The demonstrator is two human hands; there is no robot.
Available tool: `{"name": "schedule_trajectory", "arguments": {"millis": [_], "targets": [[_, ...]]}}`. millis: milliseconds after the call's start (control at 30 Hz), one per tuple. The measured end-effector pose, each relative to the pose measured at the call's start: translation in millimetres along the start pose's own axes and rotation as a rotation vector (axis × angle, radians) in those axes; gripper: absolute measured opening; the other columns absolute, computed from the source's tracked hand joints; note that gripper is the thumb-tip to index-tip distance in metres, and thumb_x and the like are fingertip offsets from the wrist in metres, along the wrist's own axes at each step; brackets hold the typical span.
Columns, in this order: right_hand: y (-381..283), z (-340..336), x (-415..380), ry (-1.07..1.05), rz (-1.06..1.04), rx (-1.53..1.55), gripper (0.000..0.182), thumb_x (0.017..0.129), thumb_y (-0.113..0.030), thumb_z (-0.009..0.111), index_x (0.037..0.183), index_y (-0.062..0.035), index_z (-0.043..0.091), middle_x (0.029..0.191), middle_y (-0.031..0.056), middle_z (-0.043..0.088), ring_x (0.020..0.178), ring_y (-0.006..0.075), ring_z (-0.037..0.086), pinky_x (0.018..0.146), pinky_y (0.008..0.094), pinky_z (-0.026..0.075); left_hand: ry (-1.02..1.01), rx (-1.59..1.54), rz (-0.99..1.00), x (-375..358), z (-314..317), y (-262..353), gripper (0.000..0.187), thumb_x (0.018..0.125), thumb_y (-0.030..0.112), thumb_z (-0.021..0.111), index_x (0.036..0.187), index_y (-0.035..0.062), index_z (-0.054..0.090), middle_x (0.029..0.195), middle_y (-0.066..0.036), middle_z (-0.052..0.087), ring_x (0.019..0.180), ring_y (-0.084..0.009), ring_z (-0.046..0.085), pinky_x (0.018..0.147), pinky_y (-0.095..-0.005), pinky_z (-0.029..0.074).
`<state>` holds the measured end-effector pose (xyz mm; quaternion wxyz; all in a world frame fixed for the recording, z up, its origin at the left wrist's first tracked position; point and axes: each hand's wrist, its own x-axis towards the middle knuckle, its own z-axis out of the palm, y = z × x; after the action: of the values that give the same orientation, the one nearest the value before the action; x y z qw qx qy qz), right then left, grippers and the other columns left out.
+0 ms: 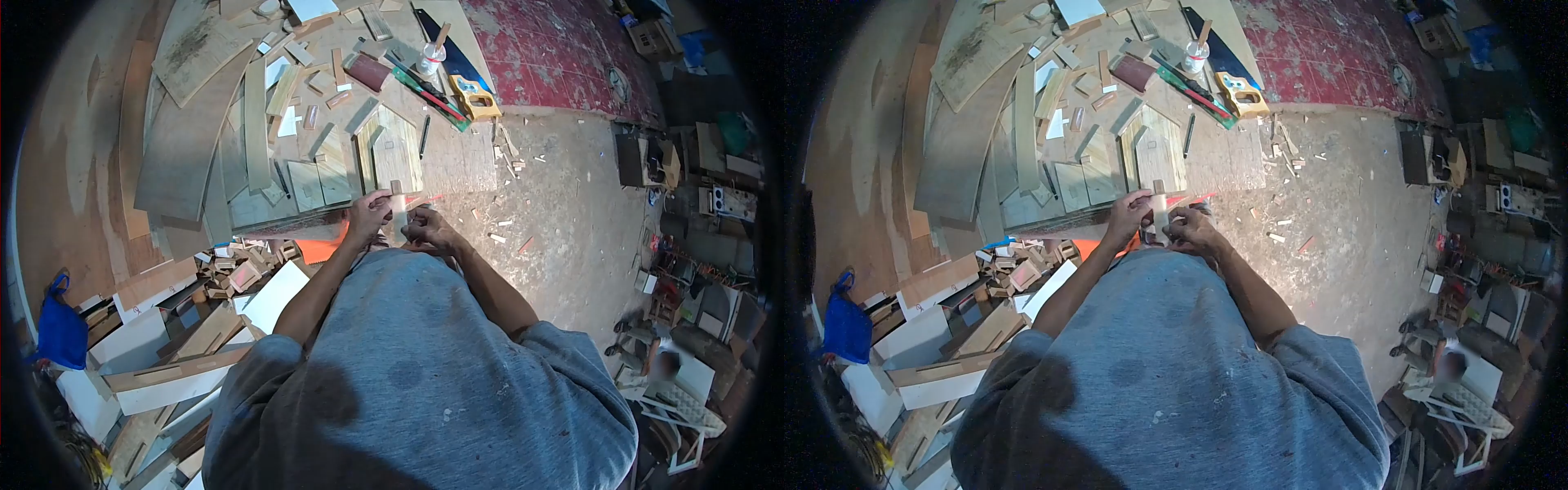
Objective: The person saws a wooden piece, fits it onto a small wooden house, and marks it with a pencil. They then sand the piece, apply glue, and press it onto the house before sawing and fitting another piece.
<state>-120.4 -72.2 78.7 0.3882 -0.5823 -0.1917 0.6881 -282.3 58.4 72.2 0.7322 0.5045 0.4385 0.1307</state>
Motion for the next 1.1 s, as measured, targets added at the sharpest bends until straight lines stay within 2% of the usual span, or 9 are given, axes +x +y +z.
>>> {"name": "schedule_trajectory", "arguments": {"millis": [100, 167, 233, 300, 367, 500, 633, 733, 1100], "targets": [[18, 20, 1, 0.107, -0.016, 0.396, 0.029, 0.091, -0.012, 0.069, 0.114, 0.0005, 0.056, 0.092, 0.0086, 0.065, 0.08, 0.0231, 0.07, 0.073, 0.0355, 0.06, -0.114, 0.057, 0.069, -5, 2, -17, 0.024, 0.091, 0.013, 0.065, 0.109, -0.0026, 0.068, 0.089, -0.003, 0.067, 0.075, -0.006, 0.057, 0.065, -0.0233, 0.048], [23, 24, 1, 0.123, 0.042, 0.414, 0.029, 0.092, -0.014, 0.068, 0.115, 0.0006, 0.056, 0.093, 0.0093, 0.064, 0.082, 0.0235, 0.07, 0.074, 0.0353, 0.06, -0.178, 0.235, 0.053, 2, -7, -48, 0.022, 0.09, 0.012, 0.066, 0.107, -0.0013, 0.069, 0.088, -0.003, 0.067, 0.076, -0.0056, 0.057, 0.066, -0.0226, 0.047], [27, 26, 2, 0.139, 0.16, 0.436, 0.03, 0.095, -0.018, 0.065, 0.117, 0.0006, 0.056, 0.097, 0.0107, 0.064, 0.085, 0.0243, 0.07, 0.075, 0.035, 0.061, -0.118, 0.274, 0.247, 1, -10, -57, 0.02, 0.09, 0.012, 0.066, 0.106, 0.0007, 0.07, 0.087, -0.002, 0.067, 0.076, -0.0056, 0.058, 0.068, -0.0221, 0.047], [36, 23, 10, 0.189, 0.108, 0.42, 0.03, 0.095, -0.019, 0.065, 0.116, 0.0014, 0.057, 0.098, 0.0115, 0.065, 0.085, 0.0234, 0.07, 0.073, 0.0331, 0.06, -0.158, 0.321, 0.19, 8, -18, -56, 0.021, 0.091, 0.012, 0.066, 0.108, 0.0024, 0.071, 0.09, -0.003, 0.067, 0.08, -0.0074, 0.061, 0.067, -0.0224, 0.051], [44, 16, 19, 0.239, 0.052, 0.398, 0.03, 0.095, -0.019, 0.065, 0.115, 0.0021, 0.058, 0.099, 0.0123, 0.065, 0.085, 0.0224, 0.069, 0.072, 0.0312, 0.059, -0.1, 0.203, -0.01, 11, -19, -49, 0.024, 0.083, 0.011, 0.071, 0.103, -0.0013, 0.072, 0.092, -0.008, 0.073, 0.087, -0.014, 0.065, 0.079, -0.03, 0.052], [47, -3, 34, 0.359, -0.101, 0.466, 0.029, 0.094, -0.014, 0.065, 0.115, 0.0056, 0.057, 0.097, 0.0158, 0.066, 0.079, 0.02, 0.068, 0.066, 0.0293, 0.058, -0.041, 0.141, -0.157, 10, -13, -25, 0.029, 0.089, 0.012, 0.071, 0.115, -0.0007, 0.067, 0.09, -0.013, 0.072, 0.068, -0.0125, 0.066, 0.057, -0.0275, 0.051], [21, 2, 33, 0.509, -0.161, 0.531, 0.034, 0.091, -0.004, 0.065, 0.119, 0.0093, 0.051, 0.089, 0.0193, 0.066, 0.07, 0.0226, 0.07, 0.058, 0.0309, 0.059, -0.053, -0.223, -0.205, 12, -14, -31, 0.032, 0.092, 0.008, 0.066, 0.118, -0.0089, 0.057, 0.089, -0.01, 0.064, 0.068, -0.0129, 0.062, 0.059, -0.0281, 0.054], [19, -4, 38, 0.466, -0.102, 0.428, 0.03, 0.09, -0.004, 0.065, 0.114, 0.0106, 0.052, 0.095, 0.0215, 0.066, 0.075, 0.0262, 0.071, 0.068, 0.0319, 0.063, -0.019, -0.316, -0.262, 21, -19, -49, 0.047, 0.09, 0.003, 0.069, 0.13, -0.0099, 0.05, 0.083, -0.015, 0.068, 0.064, -0.0171, 0.066, 0.054, -0.0271, 0.053], [17, -15, 51, 0.421, -0.159, 0.406, 0.032, 0.093, -0.006, 0.062, 0.118, 0.0117, 0.055, 0.095, 0.0193, 0.067, 0.078, 0.0256, 0.072, 0.07, 0.0325, 0.061, 0.106, -0.402, -0.283, 16, -13, -38, 0.044, 0.092, 0.007, 0.066, 0.129, -0.01, 0.049, 0.1, -0.016, 0.067, 0.076, -0.0188, 0.069, 0.066, -0.0281, 0.06]]}}
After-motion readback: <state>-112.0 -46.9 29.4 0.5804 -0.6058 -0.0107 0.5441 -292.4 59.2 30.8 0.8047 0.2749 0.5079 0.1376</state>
